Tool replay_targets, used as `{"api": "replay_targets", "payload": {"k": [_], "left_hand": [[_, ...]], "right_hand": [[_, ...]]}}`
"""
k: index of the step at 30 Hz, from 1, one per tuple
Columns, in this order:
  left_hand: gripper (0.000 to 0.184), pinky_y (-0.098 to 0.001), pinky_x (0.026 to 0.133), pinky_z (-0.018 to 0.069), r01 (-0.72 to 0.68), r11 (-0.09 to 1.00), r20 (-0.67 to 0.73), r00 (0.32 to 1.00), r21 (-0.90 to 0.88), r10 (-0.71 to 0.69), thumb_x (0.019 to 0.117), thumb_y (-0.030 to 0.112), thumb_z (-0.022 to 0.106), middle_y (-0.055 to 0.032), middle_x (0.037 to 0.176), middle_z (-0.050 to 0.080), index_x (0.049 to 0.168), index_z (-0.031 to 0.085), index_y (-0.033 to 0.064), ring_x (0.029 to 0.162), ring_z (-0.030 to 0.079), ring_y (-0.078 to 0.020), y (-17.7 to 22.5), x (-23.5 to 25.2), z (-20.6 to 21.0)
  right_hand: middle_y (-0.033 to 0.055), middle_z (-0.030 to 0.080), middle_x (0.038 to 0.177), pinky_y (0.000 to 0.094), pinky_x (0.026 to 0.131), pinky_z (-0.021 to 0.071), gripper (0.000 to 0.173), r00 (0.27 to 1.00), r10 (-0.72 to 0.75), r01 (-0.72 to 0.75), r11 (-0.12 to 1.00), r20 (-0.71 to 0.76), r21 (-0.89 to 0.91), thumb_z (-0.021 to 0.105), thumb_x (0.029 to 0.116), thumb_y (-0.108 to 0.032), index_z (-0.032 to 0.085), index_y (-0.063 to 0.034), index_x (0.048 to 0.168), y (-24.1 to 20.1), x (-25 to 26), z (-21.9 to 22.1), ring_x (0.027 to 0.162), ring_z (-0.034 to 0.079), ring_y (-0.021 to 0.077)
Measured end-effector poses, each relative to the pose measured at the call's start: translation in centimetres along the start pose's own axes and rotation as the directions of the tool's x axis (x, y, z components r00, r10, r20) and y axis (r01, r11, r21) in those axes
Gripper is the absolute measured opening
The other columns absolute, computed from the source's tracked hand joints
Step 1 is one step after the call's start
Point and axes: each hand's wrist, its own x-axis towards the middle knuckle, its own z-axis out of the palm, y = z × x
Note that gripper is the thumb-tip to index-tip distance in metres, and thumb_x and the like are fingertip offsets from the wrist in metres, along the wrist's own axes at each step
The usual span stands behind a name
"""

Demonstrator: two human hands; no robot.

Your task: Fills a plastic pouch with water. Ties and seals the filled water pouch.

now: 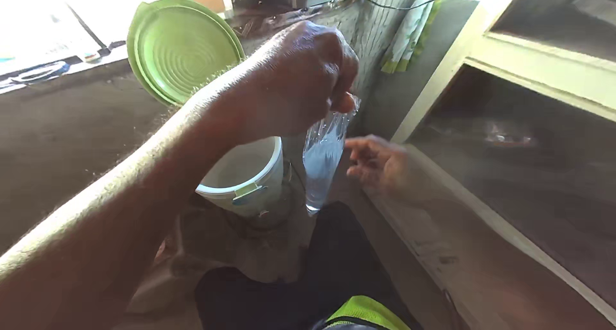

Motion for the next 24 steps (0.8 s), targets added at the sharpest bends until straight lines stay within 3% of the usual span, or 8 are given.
{"api": "replay_targets", "payload": {"k": [3,7,10,14,16,20,22,24], "left_hand": [[0.019,-0.0222,0.053,0.0392,0.003,1.000,-0.017,1.000,-0.022,-0.004,0.0962,0.018,0.070,0.0062,0.064,0.056,0.078,0.066,0.0139,0.057,0.050,-0.0023,0.5,-1.0,1.1],[0.020,-0.0174,0.045,0.0421,0.192,0.971,-0.102,0.973,-0.142,-0.207,0.0960,0.015,0.071,0.0036,0.062,0.057,0.078,0.065,0.0113,0.049,0.052,-0.0013,1.5,-4.6,1.1],[0.020,-0.0181,0.046,0.0458,0.356,0.909,-0.220,0.889,-0.218,-0.401,0.0960,0.012,0.070,0.0025,0.063,0.058,0.077,0.064,0.0099,0.049,0.054,-0.0024,2.7,-8.3,1.2],[0.019,-0.0208,0.050,0.0506,0.526,0.787,-0.299,0.732,-0.324,-0.612,0.0963,0.012,0.071,-0.0004,0.066,0.062,0.079,0.064,0.0076,0.051,0.058,-0.0049,4.0,-13.2,1.4],[0.018,-0.0214,0.048,0.0520,0.554,0.740,-0.317,0.674,-0.381,-0.668,0.0967,0.011,0.070,-0.0019,0.066,0.062,0.081,0.064,0.0060,0.050,0.059,-0.0064,4.4,-15.9,1.6],[0.011,-0.0192,0.047,0.0514,0.365,0.791,-0.444,0.676,-0.490,-0.587,0.1010,0.014,0.062,-0.0004,0.076,0.065,0.099,0.069,0.0057,0.056,0.059,-0.0056,4.0,-23.0,3.5],[0.024,-0.0185,0.069,0.0560,0.229,0.814,-0.488,0.703,-0.535,-0.518,0.1024,0.020,0.058,0.0008,0.105,0.067,0.117,0.071,0.0049,0.083,0.065,-0.0035,2.6,-26.2,5.2],[0.018,-0.0183,0.081,0.0564,0.056,0.750,-0.490,0.725,-0.659,-0.484,0.0991,0.013,0.060,0.0040,0.115,0.069,0.107,0.075,0.0075,0.098,0.065,-0.0011,1.7,-28.1,7.5]], "right_hand": [[-0.0031,0.060,0.088,0.0150,0.060,0.0513,0.043,0.959,-0.229,0.215,0.972,-0.166,-0.098,0.067,0.0971,-0.038,0.066,-0.0032,0.123,-4.4,1.9,-0.8,0.070,0.056,-0.0008],[-0.0040,0.054,0.080,0.0142,0.052,0.0449,0.032,0.950,-0.298,0.297,0.955,-0.090,-0.025,0.069,0.0964,-0.037,0.065,-0.0060,0.103,-8.6,3.4,2.1,0.061,0.050,-0.0008],[-0.0041,0.055,0.077,0.0141,0.055,0.0448,0.040,0.933,-0.345,0.342,0.938,-0.098,-0.048,0.069,0.0949,-0.036,0.064,-0.0015,0.114,-11.1,3.5,5.9,0.062,0.051,-0.0008],[-0.0023,0.055,0.071,0.0140,0.054,0.0431,0.017,0.911,-0.391,0.386,0.920,-0.126,-0.066,0.066,0.0955,-0.020,0.062,-0.0050,0.089,-14.2,3.3,10.5,0.058,0.051,-0.0007],[-0.0013,0.060,0.072,0.0137,0.056,0.0463,0.014,0.892,-0.445,0.445,0.896,-0.081,-0.019,0.065,0.0962,-0.014,0.069,-0.0048,0.087,-14.9,3.8,11.6,0.060,0.054,-0.0011],[-0.0077,0.062,0.074,0.0093,0.056,0.0484,0.015,0.807,-0.580,0.552,0.808,0.112,0.205,0.067,0.0950,-0.014,0.068,-0.0103,0.080,-15.9,4.7,12.2,0.062,0.056,-0.0070],[-0.0072,0.064,0.079,0.0089,0.061,0.0512,0.015,0.745,-0.647,0.580,0.748,0.159,0.323,0.068,0.0942,-0.015,0.069,-0.0103,0.080,-16.8,5.0,12.6,0.069,0.059,-0.0067],[-0.0045,0.062,0.092,0.0106,0.070,0.0531,0.014,0.681,-0.710,0.617,0.689,0.181,0.380,0.067,0.0951,-0.014,0.070,-0.0106,0.082,-17.8,5.6,13.3,0.082,0.060,-0.0039]]}}
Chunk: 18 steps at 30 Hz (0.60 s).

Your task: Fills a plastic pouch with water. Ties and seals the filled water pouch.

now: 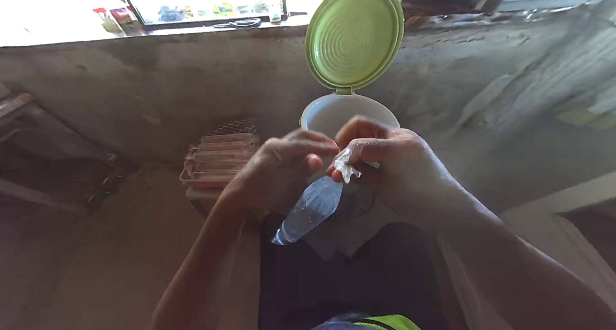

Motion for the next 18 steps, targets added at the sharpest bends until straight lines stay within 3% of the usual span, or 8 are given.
{"api": "replay_targets", "payload": {"k": [2,3,7,11,14,18], "left_hand": [[0.017,-0.0176,0.089,0.0551,0.003,0.980,0.020,1.000,-0.198,0.001,0.0998,0.014,0.061,0.0120,0.116,0.072,0.096,0.077,0.0158,0.104,0.065,0.0039,-1.1,-1.2,-0.1],[0.018,-0.0164,0.090,0.0539,0.003,0.958,0.024,1.000,-0.287,0.004,0.1007,0.017,0.061,0.0151,0.113,0.072,0.096,0.078,0.0200,0.103,0.064,0.0061,-1.4,-1.6,-0.1],[0.019,-0.0128,0.089,0.0521,-0.024,0.904,-0.010,1.000,-0.427,0.021,0.1028,0.028,0.060,0.0206,0.107,0.073,0.107,0.078,0.0289,0.100,0.063,0.0107,-2.3,-2.5,-0.1],[0.021,-0.0159,0.084,0.0537,-0.065,0.935,-0.147,0.989,-0.350,0.014,0.1044,0.028,0.057,0.0158,0.095,0.073,0.097,0.076,0.0222,0.092,0.065,0.0073,-4.5,-2.9,1.6],[0.025,-0.0150,0.087,0.0531,-0.084,0.963,-0.214,0.976,-0.257,0.028,0.1074,0.025,0.051,0.0143,0.100,0.073,0.101,0.074,0.0170,0.096,0.064,0.0074,-6.6,-3.3,3.0],[0.024,-0.0131,0.084,0.0505,-0.055,0.961,-0.266,0.964,-0.272,-0.020,0.1078,0.021,0.050,0.0147,0.099,0.070,0.102,0.072,0.0130,0.094,0.061,0.0103,-8.7,-3.4,5.3]], "right_hand": [[-0.0017,0.059,0.098,0.0120,0.074,0.0533,0.012,0.997,-0.069,0.069,0.998,0.016,0.013,0.067,0.0941,-0.012,0.072,-0.0105,0.083,0.3,1.5,0.7,0.088,0.060,-0.0009],[-0.0011,0.059,0.098,0.0122,0.073,0.0536,0.011,0.996,-0.083,0.082,0.996,0.024,0.042,0.068,0.0933,-0.011,0.072,-0.0100,0.083,0.5,2.1,1.1,0.088,0.060,-0.0005],[0.0022,0.063,0.095,0.0147,0.065,0.0560,0.009,0.999,-0.042,0.030,0.956,0.033,0.293,0.069,0.0916,-0.002,0.070,-0.0037,0.083,1.3,3.8,2.9,0.078,0.062,0.0014],[0.0064,0.062,0.090,0.0167,0.044,0.0534,0.007,0.979,0.163,-0.202,0.854,0.121,0.480,0.063,0.0969,0.002,0.066,0.0021,0.090,2.4,4.5,4.6,0.052,0.057,0.0027],[0.0043,0.063,0.088,0.0157,0.044,0.0521,0.010,0.945,0.277,-0.325,0.829,0.171,0.455,0.065,0.0985,-0.004,0.066,0.0002,0.090,4.3,4.1,5.2,0.050,0.055,0.0012],[0.0017,0.063,0.092,0.0129,0.052,0.0513,0.016,0.956,0.278,-0.294,0.897,0.098,0.329,0.067,0.0961,-0.010,0.069,-0.0033,0.081,6.7,2.6,5.2,0.060,0.056,-0.0017]]}}
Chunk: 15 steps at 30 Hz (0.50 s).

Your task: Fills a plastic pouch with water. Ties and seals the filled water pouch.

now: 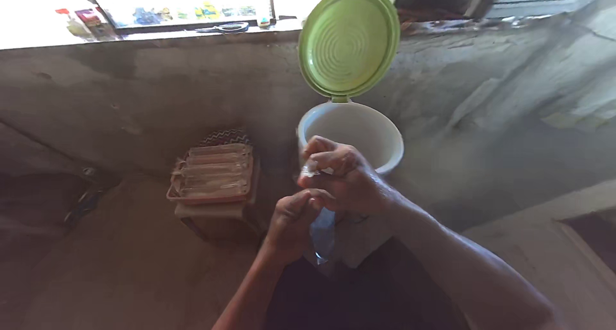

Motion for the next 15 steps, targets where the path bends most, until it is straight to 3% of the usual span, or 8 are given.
{"api": "replay_targets", "payload": {"k": [3,5,7,8,9,11,13,15], "left_hand": [[0.024,-0.0188,0.086,0.0531,-0.020,0.998,-0.015,1.000,-0.054,0.019,0.1074,0.015,0.050,0.0049,0.096,0.072,0.099,0.070,0.0029,0.094,0.064,0.0039,-0.7,0.1,0.6],[0.025,-0.0212,0.080,0.0538,-0.043,0.999,-0.045,0.998,0.017,0.044,0.1058,0.007,0.050,-0.0027,0.087,0.070,0.092,0.067,-0.0051,0.085,0.064,-0.0008,-0.2,1.2,0.3],[0.024,-0.0186,0.072,0.0514,-0.052,0.982,-0.084,0.994,0.181,0.068,0.1029,0.001,0.051,-0.0025,0.077,0.066,0.085,0.065,-0.0063,0.075,0.061,0.0002,2.1,3.4,-0.1],[0.024,-0.0179,0.070,0.0505,-0.047,0.958,-0.105,0.991,0.283,0.080,0.1021,0.001,0.052,-0.0016,0.076,0.065,0.084,0.066,-0.0050,0.073,0.060,0.0006,3.9,4.7,-0.3],[0.023,-0.0206,0.072,0.0549,-0.041,0.930,-0.121,0.988,0.365,0.091,0.1012,0.000,0.052,-0.0037,0.079,0.070,0.086,0.069,-0.0047,0.076,0.065,-0.0019,6.0,6.1,-0.6],[0.024,-0.0238,0.074,0.0576,-0.069,0.876,-0.133,0.980,0.478,0.150,0.1020,-0.001,0.050,-0.0046,0.084,0.073,0.089,0.070,-0.0021,0.078,0.068,-0.0050,10.0,9.1,-1.1],[0.028,-0.0279,0.078,0.0593,-0.116,0.832,-0.160,0.958,0.543,0.238,0.1042,0.002,0.047,-0.0041,0.087,0.075,0.091,0.072,-0.0006,0.082,0.070,-0.0071,13.8,12.5,-1.7],[0.031,-0.0296,0.076,0.0594,-0.154,0.814,-0.200,0.928,0.560,0.314,0.1045,0.003,0.044,-0.0044,0.084,0.074,0.089,0.071,-0.0002,0.081,0.071,-0.0092,17.0,15.6,-2.2]], "right_hand": [[-0.0049,0.065,0.094,0.0124,0.072,0.0511,0.023,0.994,-0.103,0.095,0.984,-0.047,-0.148,0.068,0.0964,-0.023,0.071,-0.0100,0.079,1.2,-0.3,-0.5,0.081,0.059,-0.0049],[-0.0062,0.067,0.096,0.0142,0.076,0.0541,0.021,0.984,-0.127,0.110,0.985,-0.129,-0.131,0.067,0.0974,-0.026,0.074,-0.0112,0.085,1.5,-0.1,-0.6,0.086,0.062,-0.0036],[-0.0037,0.068,0.104,0.0169,0.077,0.0569,0.029,0.955,-0.183,0.153,0.978,-0.233,-0.142,0.062,0.1014,-0.037,0.068,-0.0087,0.106,1.4,-0.5,-0.5,0.089,0.065,-0.0013],[-0.0010,0.066,0.112,0.0184,0.081,0.0567,0.043,0.939,-0.217,0.173,0.969,-0.268,-0.177,0.060,0.1020,-0.043,0.060,-0.0058,0.123,1.4,-1.2,-0.2,0.095,0.064,-0.0003],[0.0020,0.063,0.121,0.0211,0.087,0.0559,0.057,0.919,-0.255,0.195,0.957,-0.300,-0.217,0.060,0.1008,-0.049,0.052,-0.0054,0.137,1.8,-2.2,0.4,0.104,0.063,0.0020],[0.0025,0.057,0.137,0.0265,0.097,0.0530,0.076,0.880,-0.307,0.189,0.926,-0.361,-0.325,0.069,0.0918,-0.059,0.042,-0.0179,0.150,3.7,-4.7,3.2,0.121,0.059,0.0072],[0.0198,0.053,0.143,0.0364,0.099,0.0532,0.092,0.856,-0.333,0.150,0.892,-0.395,-0.425,0.074,0.0844,-0.065,0.039,-0.0107,0.150,6.0,-5.8,7.7,0.127,0.058,0.0228],[0.0323,0.049,0.143,0.0402,0.102,0.0510,0.097,0.825,-0.367,0.104,0.847,-0.430,-0.522,0.071,0.0845,-0.068,0.039,-0.0001,0.147,7.1,-4.4,11.5,0.131,0.056,0.0330]]}}
